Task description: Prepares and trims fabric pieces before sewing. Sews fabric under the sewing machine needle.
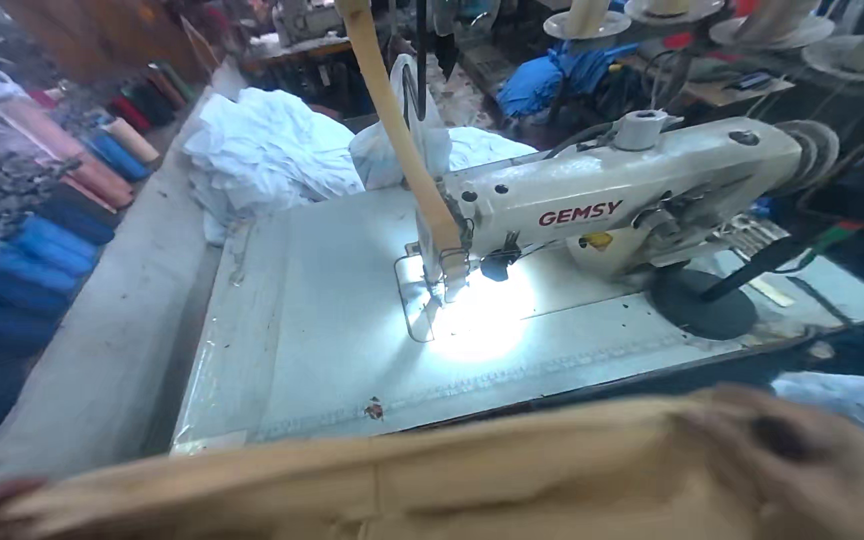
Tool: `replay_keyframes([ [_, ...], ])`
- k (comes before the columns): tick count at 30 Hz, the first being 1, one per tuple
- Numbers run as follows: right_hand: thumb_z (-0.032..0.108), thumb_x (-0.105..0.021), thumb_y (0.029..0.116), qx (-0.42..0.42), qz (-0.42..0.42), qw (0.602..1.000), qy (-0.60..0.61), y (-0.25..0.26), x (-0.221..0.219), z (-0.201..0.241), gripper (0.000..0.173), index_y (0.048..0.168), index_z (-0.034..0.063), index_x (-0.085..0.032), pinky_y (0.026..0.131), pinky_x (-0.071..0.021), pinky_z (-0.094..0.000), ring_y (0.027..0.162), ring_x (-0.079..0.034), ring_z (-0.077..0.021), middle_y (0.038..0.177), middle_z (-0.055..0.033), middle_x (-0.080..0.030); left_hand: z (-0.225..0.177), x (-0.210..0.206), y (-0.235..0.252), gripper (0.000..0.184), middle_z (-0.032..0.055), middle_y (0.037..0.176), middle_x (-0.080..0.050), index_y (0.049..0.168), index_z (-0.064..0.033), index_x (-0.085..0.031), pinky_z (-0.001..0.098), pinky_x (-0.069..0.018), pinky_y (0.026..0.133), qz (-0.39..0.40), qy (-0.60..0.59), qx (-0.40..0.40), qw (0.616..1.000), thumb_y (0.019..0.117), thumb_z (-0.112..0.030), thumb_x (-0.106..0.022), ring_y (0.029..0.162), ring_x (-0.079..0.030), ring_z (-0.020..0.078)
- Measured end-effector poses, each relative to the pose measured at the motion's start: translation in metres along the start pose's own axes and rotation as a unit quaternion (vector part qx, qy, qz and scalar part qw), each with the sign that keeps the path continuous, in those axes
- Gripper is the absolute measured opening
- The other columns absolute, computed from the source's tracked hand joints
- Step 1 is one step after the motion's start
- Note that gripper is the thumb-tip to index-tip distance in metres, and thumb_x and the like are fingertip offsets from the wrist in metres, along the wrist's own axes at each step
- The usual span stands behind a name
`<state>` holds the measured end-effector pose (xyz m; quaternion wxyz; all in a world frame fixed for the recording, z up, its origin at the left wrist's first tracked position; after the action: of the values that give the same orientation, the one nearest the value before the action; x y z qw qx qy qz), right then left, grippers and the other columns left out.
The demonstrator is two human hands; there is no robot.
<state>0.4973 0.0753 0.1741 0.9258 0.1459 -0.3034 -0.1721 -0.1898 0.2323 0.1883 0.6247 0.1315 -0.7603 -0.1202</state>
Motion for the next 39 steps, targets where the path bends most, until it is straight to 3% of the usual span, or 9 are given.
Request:
replay_keyframes([
  [3, 0.040, -0.070, 0.0955, -0.008, -0.117, 0.960, -0.253, 0.059, 0.007, -0.020, 0.046, 0.086, -0.0049, -0.065, 0.056, -0.0469, -0.0458, 0.063, -0.058, -0.0277, 0.074, -0.0187, -0.061, -0.091, -0.073, 0.052, 0.023, 0.0336, 0.117, -0.064, 0.115, 0.0077, -0.066, 0.0668, -0.0478, 0.096, 0.056, -0.021, -0.013, 0.998, 0.0946, 0.000, -0.059, 0.112, -0.062, 0.0508],
  [5, 0.036, -0.070, 0.0957, -0.072, -0.085, 0.950, -0.293, 0.089, -0.025, -0.043, 0.041, 0.114, -0.0003, -0.071, 0.076, -0.0542, -0.0642, 0.092, -0.068, -0.0450, 0.113, -0.0284, -0.066, -0.127, -0.126, 0.074, 0.029, 0.0324, 0.127, -0.061, 0.121, 0.0016, -0.069, 0.0701, -0.0452, 0.099, 0.115, -0.014, 0.004, 0.993, 0.0933, -0.005, -0.065, 0.119, -0.059, 0.0524],
  [12, 0.044, -0.069, 0.0929, -0.078, 0.051, 0.960, -0.265, 0.081, -0.177, -0.051, 0.032, 0.110, 0.0185, -0.077, 0.066, -0.0597, -0.0547, 0.081, -0.072, -0.0300, 0.107, -0.0111, -0.071, -0.318, -0.069, 0.118, 0.070, 0.0121, 0.140, -0.060, 0.147, -0.0049, -0.049, 0.0399, -0.0560, 0.102, 0.032, -0.439, -0.115, 0.891, 0.0922, -0.041, -0.074, 0.126, -0.062, 0.0203],
  [19, 0.040, -0.070, 0.0903, -0.094, 0.053, 0.942, -0.317, 0.083, -0.178, -0.054, 0.027, 0.108, 0.0194, -0.076, 0.063, -0.0589, -0.0516, 0.081, -0.072, -0.0271, 0.107, -0.0073, -0.070, -0.448, 0.048, 0.204, 0.061, 0.0004, 0.158, -0.045, 0.160, -0.0288, -0.034, 0.0583, -0.0430, 0.112, 0.125, -0.625, -0.196, 0.745, 0.1063, -0.057, -0.037, 0.146, -0.042, 0.0245],
  [22, 0.038, -0.071, 0.0904, -0.101, 0.064, 0.944, -0.306, 0.085, -0.174, -0.057, 0.027, 0.109, 0.0181, -0.076, 0.066, -0.0586, -0.0521, 0.084, -0.072, -0.0283, 0.108, -0.0082, -0.070, -0.436, 0.030, 0.192, 0.057, -0.0031, 0.150, -0.055, 0.151, -0.0242, -0.049, 0.0522, -0.0478, 0.107, 0.091, -0.587, -0.184, 0.783, 0.1095, -0.053, -0.023, 0.138, -0.052, 0.0203],
  [26, 0.038, -0.071, 0.0904, -0.073, 0.058, 0.951, -0.296, 0.084, -0.173, -0.056, 0.028, 0.108, 0.0163, -0.075, 0.064, -0.0582, -0.0521, 0.081, -0.071, -0.0296, 0.106, -0.0098, -0.070, -0.370, -0.075, 0.086, 0.028, 0.0065, 0.107, -0.070, 0.119, -0.0067, -0.067, 0.0355, -0.0605, 0.081, -0.006, -0.338, -0.226, 0.914, 0.1058, -0.029, -0.055, 0.093, -0.069, 0.0140],
  [29, 0.038, -0.069, 0.0918, -0.070, 0.047, 0.954, -0.288, 0.086, -0.161, -0.064, 0.031, 0.111, 0.0151, -0.075, 0.067, -0.0580, -0.0565, 0.087, -0.072, -0.0321, 0.110, -0.0106, -0.071, -0.366, -0.191, -0.002, 0.047, -0.0072, 0.153, -0.053, 0.144, -0.0283, -0.060, 0.0434, -0.0323, 0.123, 0.192, -0.117, -0.281, 0.933, 0.1061, -0.052, -0.043, 0.144, -0.045, 0.0115],
  [32, 0.040, -0.066, 0.0956, -0.088, 0.031, 0.952, -0.293, 0.093, -0.127, -0.089, 0.033, 0.117, 0.0154, -0.074, 0.072, -0.0568, -0.0621, 0.089, -0.072, -0.0357, 0.108, -0.0124, -0.073, -0.382, -0.220, -0.022, 0.059, 0.0004, 0.169, -0.028, 0.160, -0.0265, -0.038, 0.0545, -0.0094, 0.128, 0.207, -0.082, -0.298, 0.928, 0.1083, -0.054, -0.028, 0.158, -0.020, 0.0207],
  [39, 0.025, -0.059, 0.1002, -0.148, 0.065, 0.921, -0.356, 0.105, -0.081, -0.118, 0.033, 0.129, 0.0114, -0.069, 0.082, -0.0514, -0.0716, 0.103, -0.068, -0.0483, 0.118, -0.0240, -0.070, -0.414, -0.219, -0.019, 0.050, 0.0028, 0.166, -0.034, 0.150, -0.0073, -0.051, 0.0432, -0.0220, 0.127, 0.216, -0.112, -0.343, 0.907, 0.1102, -0.030, -0.032, 0.155, -0.028, 0.0194],
])
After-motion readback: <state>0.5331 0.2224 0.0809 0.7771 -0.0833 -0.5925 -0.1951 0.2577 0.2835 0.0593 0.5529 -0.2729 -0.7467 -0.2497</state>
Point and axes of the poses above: each hand's wrist, its own y-axis towards the middle knuckle, its own x-axis out of the back of the hand, z = x × y, the point moved 10 cm from there along y, towards the middle knuckle
